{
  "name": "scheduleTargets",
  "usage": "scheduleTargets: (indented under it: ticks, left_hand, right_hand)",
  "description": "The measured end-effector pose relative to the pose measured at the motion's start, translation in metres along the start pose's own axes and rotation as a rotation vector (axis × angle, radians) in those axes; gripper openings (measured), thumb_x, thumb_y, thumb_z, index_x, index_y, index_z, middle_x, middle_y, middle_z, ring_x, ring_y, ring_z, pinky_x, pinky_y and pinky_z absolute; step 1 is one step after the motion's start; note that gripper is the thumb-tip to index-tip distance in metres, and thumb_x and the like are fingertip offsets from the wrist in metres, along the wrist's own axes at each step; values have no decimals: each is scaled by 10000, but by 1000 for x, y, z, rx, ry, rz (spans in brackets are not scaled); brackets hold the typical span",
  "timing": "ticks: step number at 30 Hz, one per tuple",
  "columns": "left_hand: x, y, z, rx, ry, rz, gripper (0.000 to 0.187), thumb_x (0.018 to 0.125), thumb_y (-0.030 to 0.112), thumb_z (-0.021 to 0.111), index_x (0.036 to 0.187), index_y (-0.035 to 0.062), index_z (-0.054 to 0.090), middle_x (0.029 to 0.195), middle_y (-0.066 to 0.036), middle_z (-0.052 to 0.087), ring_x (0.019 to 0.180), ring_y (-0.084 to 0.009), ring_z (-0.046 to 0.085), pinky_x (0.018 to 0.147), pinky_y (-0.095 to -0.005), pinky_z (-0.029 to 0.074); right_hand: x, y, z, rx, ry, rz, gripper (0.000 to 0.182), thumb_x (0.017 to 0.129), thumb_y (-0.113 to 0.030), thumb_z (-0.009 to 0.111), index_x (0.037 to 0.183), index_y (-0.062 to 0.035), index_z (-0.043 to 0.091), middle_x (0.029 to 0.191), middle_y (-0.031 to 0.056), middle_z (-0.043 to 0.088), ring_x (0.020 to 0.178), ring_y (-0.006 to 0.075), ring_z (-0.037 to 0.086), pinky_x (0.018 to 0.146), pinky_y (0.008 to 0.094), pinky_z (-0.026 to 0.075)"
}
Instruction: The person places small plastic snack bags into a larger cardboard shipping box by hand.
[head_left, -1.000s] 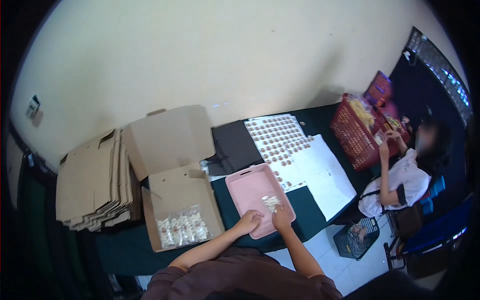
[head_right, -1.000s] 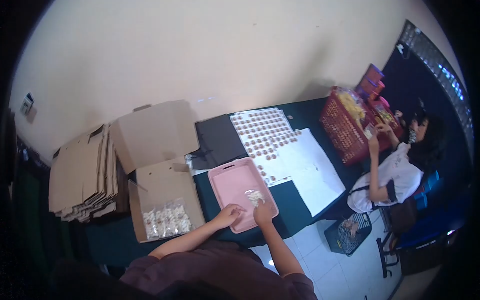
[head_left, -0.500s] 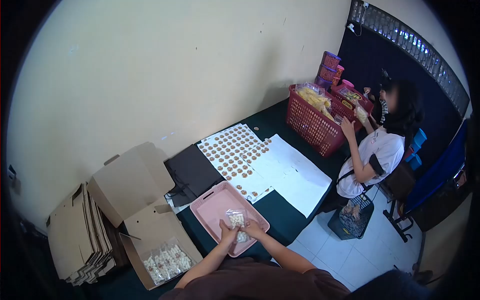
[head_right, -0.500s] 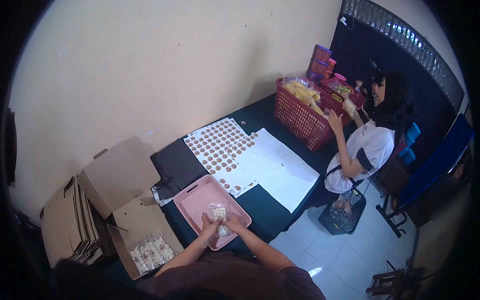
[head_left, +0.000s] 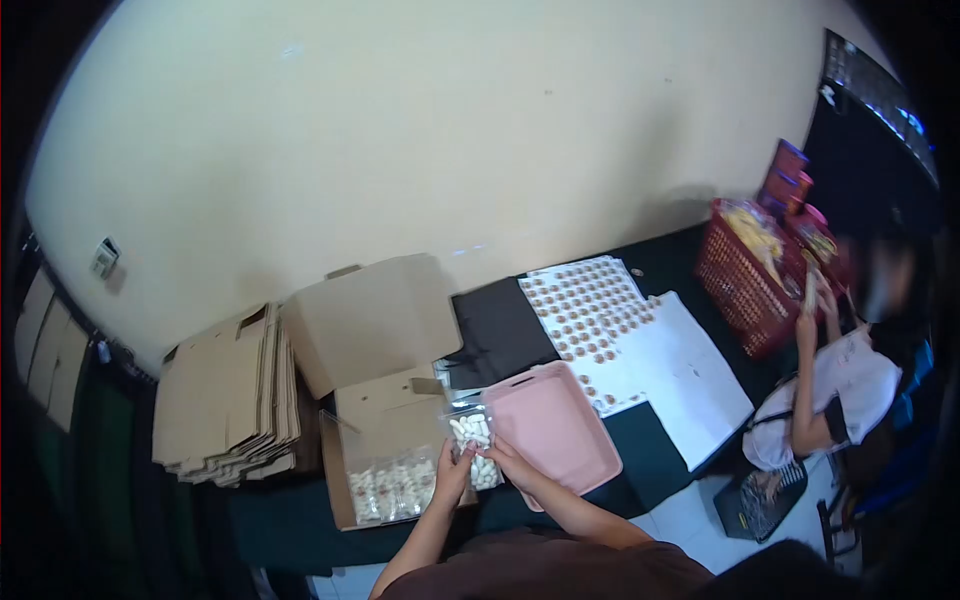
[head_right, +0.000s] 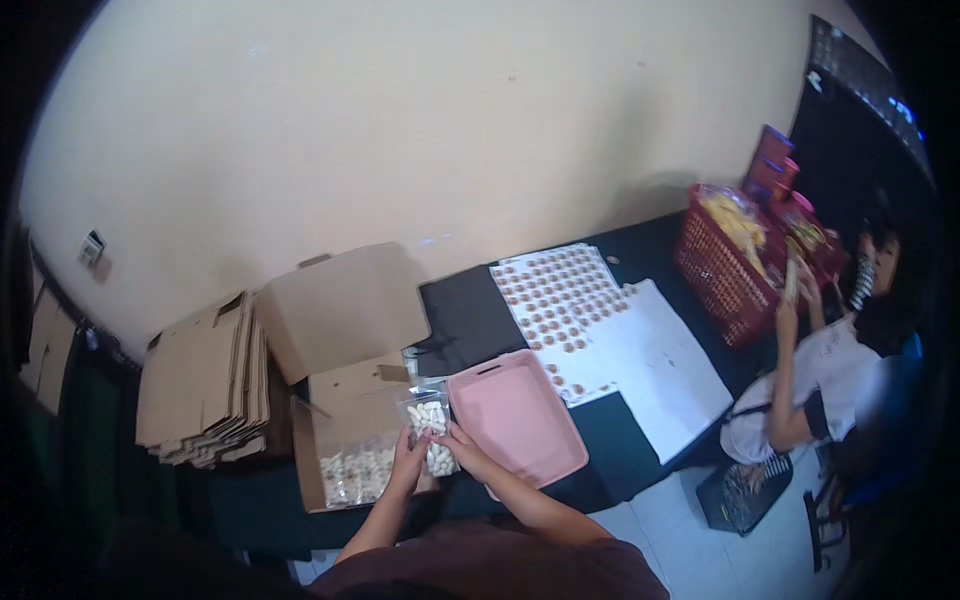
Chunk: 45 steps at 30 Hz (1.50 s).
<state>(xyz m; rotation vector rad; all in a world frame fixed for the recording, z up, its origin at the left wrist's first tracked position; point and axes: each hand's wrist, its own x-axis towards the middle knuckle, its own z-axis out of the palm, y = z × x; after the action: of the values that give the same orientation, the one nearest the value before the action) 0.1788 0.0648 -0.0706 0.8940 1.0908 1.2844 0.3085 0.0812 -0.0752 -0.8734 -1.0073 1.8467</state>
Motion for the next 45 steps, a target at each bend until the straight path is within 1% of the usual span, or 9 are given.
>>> scheduleTargets:
  ticks: [5, 15, 17, 24, 29, 33, 36, 40, 45]
  left_hand:
    - [-34, 31, -56, -17, 100, 135, 439, 884, 187, 536, 1237, 6, 348, 1144, -95, 495, 1053, -161, 477, 888, -280, 384]
    - [-63, 49, -115, -12, 209, 185, 416, 923, 224, 455, 1236, -28, 344, 1167, -103, 470, 1086, -164, 439, 932, -270, 334]
    - [-58, 39, -122, 45, 198, 221, 448, 933, 285, 421, 1242, -28, 337, 1192, -107, 444, 1112, -172, 411, 959, -275, 297]
    - [-62, 55, -102, 67, 158, 270, 374, 897, 220, 504, 1160, -13, 375, 1115, -118, 487, 1035, -149, 450, 876, -280, 367]
    - [-62, 57, -90, 36, 130, 261, 317, 910, 231, 473, 1109, -5, 403, 1065, -111, 502, 982, -137, 459, 847, -277, 377]
    - [-59, 69, -90, 0, 21, 154, 341, 957, 263, 330, 1172, 8, 398, 1062, -113, 515, 979, -154, 482, 860, -281, 372]
    - [-64, 88, -88, 318, -37, 182, 357, 953, 262, 341, 1202, 7, 369, 1099, -107, 510, 1016, -145, 476, 863, -270, 383]
    - [-68, 96, -82, 352, 30, 291, 333, 946, 232, 350, 1171, -4, 418, 1047, -119, 544, 988, -159, 503, 852, -282, 391]
    - [-71, 101, -90, 313, 39, 335, 314, 939, 197, 358, 1150, -22, 433, 1022, -125, 550, 965, -157, 507, 844, -283, 394]
  right_hand:
    - [13, 15, 68, -266, -136, -99, 363, 914, -213, 481, 1208, -9, 423, 1063, 50, 544, 991, 111, 488, 865, 257, 387]
    - [26, 41, 127, -412, -247, -153, 382, 944, -287, 395, 1201, -5, 421, 1086, 61, 530, 1012, 122, 471, 891, 270, 364]
    - [24, 42, 130, -208, -184, -2, 403, 947, -319, 375, 1193, -3, 420, 1085, 59, 528, 1007, 116, 470, 890, 266, 364]
    - [11, 23, 137, -99, -213, -130, 366, 927, -240, 452, 1194, 9, 423, 1093, 71, 529, 1004, 119, 483, 859, 257, 388]
    - [0, 10, 130, -103, -172, -124, 349, 928, -216, 444, 1216, -24, 389, 1099, 61, 523, 979, 109, 507, 832, 252, 411]
    - [-5, 5, 124, 20, -79, -29, 355, 939, -228, 413, 1221, -14, 384, 1116, 65, 513, 1001, 110, 494, 861, 258, 395]
    - [-7, -1, 125, 46, -14, -23, 351, 926, -219, 447, 1202, -6, 405, 1099, 69, 522, 979, 119, 510, 846, 265, 411]
    - [-14, -20, 140, -212, -58, -154, 365, 876, -208, 548, 1168, -11, 449, 1049, 63, 550, 939, 116, 530, 813, 269, 433]
    - [-12, -24, 149, 59, -99, -14, 318, 895, -174, 502, 1163, -11, 452, 1054, 64, 553, 943, 112, 535, 808, 269, 441]
